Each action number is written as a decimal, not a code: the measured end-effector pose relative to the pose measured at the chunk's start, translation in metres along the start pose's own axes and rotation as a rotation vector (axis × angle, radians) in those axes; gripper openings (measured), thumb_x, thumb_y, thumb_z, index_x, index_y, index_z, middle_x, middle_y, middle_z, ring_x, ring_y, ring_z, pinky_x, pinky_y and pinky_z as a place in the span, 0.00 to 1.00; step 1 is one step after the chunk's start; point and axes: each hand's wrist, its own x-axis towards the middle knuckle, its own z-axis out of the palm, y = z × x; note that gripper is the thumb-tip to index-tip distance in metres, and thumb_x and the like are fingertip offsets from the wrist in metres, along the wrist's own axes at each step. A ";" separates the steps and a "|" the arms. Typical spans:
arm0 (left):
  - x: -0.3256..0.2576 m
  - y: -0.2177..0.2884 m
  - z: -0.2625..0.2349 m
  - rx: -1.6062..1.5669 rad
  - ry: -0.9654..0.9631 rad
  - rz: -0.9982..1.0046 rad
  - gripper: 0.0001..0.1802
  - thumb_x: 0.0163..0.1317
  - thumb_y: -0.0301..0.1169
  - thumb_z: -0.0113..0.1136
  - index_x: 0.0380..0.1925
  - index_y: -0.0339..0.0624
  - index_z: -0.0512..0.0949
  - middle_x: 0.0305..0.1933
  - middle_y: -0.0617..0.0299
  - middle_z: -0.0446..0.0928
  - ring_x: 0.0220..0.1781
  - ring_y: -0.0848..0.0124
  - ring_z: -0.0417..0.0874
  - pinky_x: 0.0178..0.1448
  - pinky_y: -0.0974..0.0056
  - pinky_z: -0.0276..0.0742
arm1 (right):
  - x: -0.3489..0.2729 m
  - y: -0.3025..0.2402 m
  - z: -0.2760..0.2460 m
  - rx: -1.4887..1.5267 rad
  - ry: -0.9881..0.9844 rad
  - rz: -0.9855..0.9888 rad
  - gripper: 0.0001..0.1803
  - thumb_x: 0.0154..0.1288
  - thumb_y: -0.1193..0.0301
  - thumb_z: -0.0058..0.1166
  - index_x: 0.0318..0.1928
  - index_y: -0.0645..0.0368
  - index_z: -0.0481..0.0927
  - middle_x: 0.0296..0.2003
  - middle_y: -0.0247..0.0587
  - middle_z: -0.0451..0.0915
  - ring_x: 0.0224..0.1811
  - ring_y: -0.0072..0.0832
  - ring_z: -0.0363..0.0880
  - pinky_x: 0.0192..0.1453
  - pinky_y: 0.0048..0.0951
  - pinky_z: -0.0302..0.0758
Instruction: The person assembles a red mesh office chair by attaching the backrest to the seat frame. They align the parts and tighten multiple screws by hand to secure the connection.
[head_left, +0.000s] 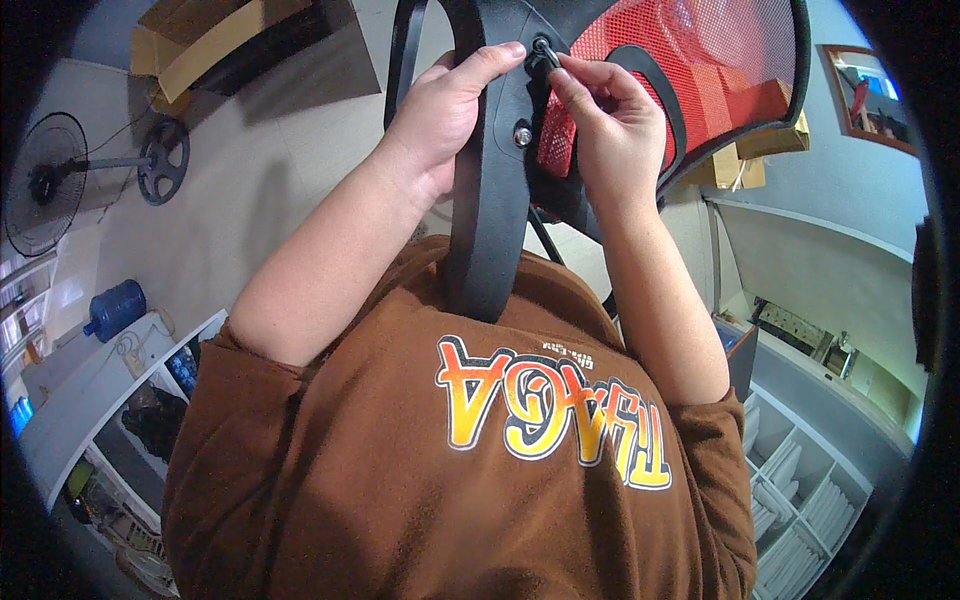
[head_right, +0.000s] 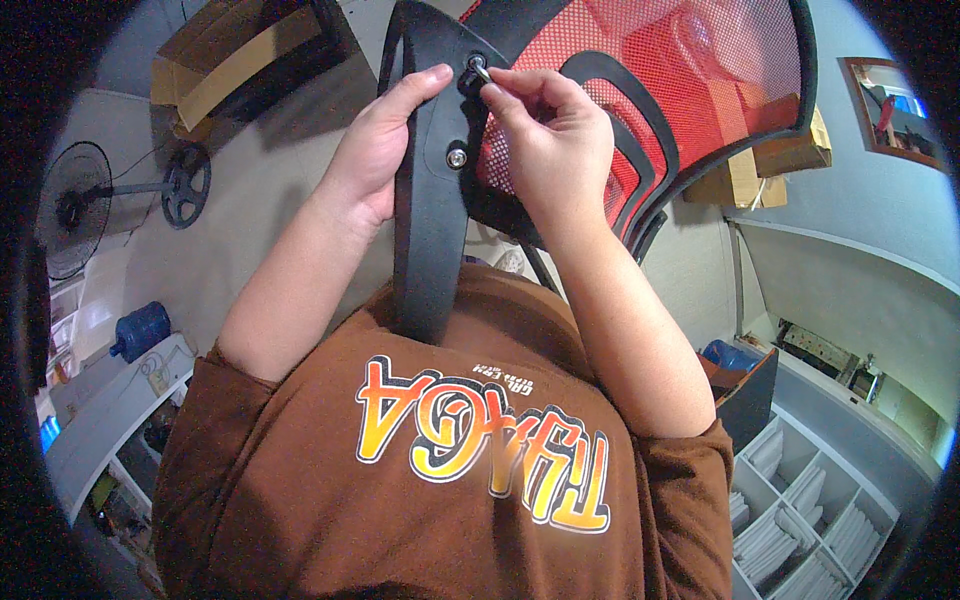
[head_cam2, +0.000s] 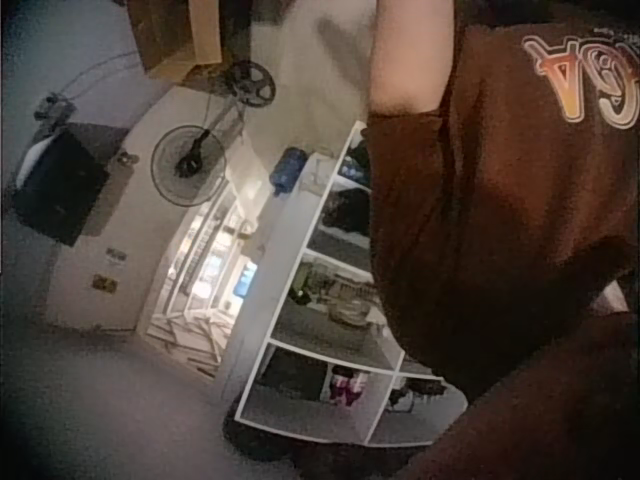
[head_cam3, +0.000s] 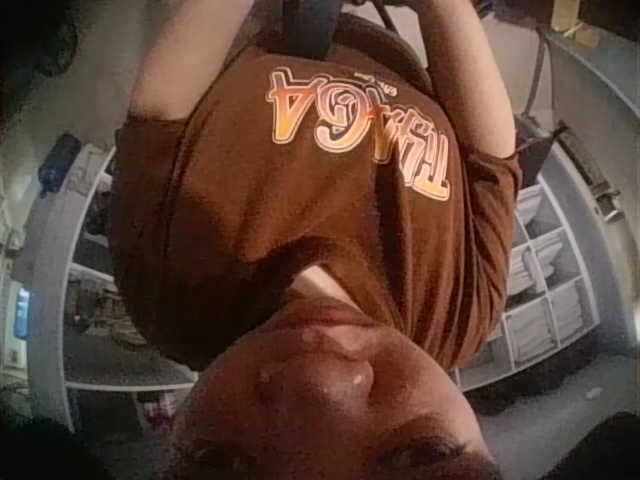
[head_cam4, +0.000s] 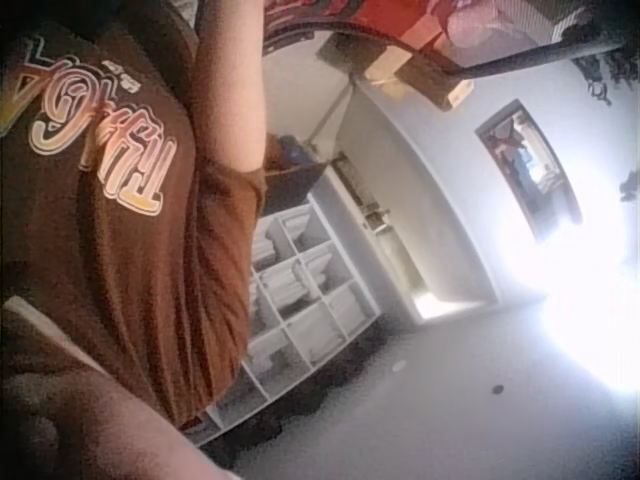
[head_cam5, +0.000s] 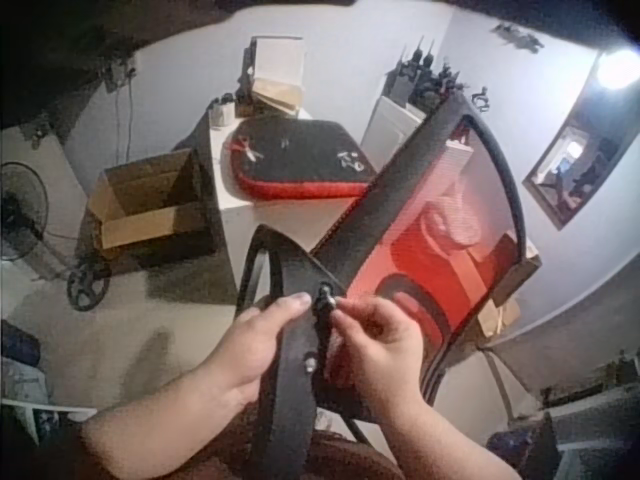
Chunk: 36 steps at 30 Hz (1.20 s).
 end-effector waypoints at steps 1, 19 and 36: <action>0.000 -0.001 0.000 -0.003 -0.003 0.001 0.18 0.59 0.42 0.62 0.42 0.43 0.74 0.32 0.65 0.78 0.29 0.75 0.81 0.35 0.67 0.79 | -0.001 0.000 0.000 0.002 -0.007 0.000 0.08 0.60 0.75 0.62 0.40 0.64 0.84 0.33 0.35 0.83 0.36 0.18 0.80 0.43 0.18 0.74; 0.000 -0.002 -0.001 0.051 -0.017 0.048 0.19 0.58 0.38 0.65 0.44 0.39 0.74 0.35 0.63 0.79 0.33 0.75 0.82 0.36 0.68 0.81 | 0.005 0.001 -0.005 -0.682 -0.015 -0.503 0.10 0.57 0.70 0.61 0.39 0.56 0.77 0.31 0.41 0.80 0.33 0.37 0.81 0.36 0.33 0.76; -0.005 0.000 0.002 0.158 -0.079 0.019 0.17 0.60 0.34 0.63 0.45 0.35 0.74 0.37 0.58 0.80 0.34 0.72 0.83 0.37 0.67 0.83 | 0.059 -0.023 -0.060 -1.399 -0.560 -0.977 0.15 0.63 0.65 0.55 0.48 0.49 0.70 0.37 0.37 0.78 0.35 0.37 0.82 0.30 0.34 0.79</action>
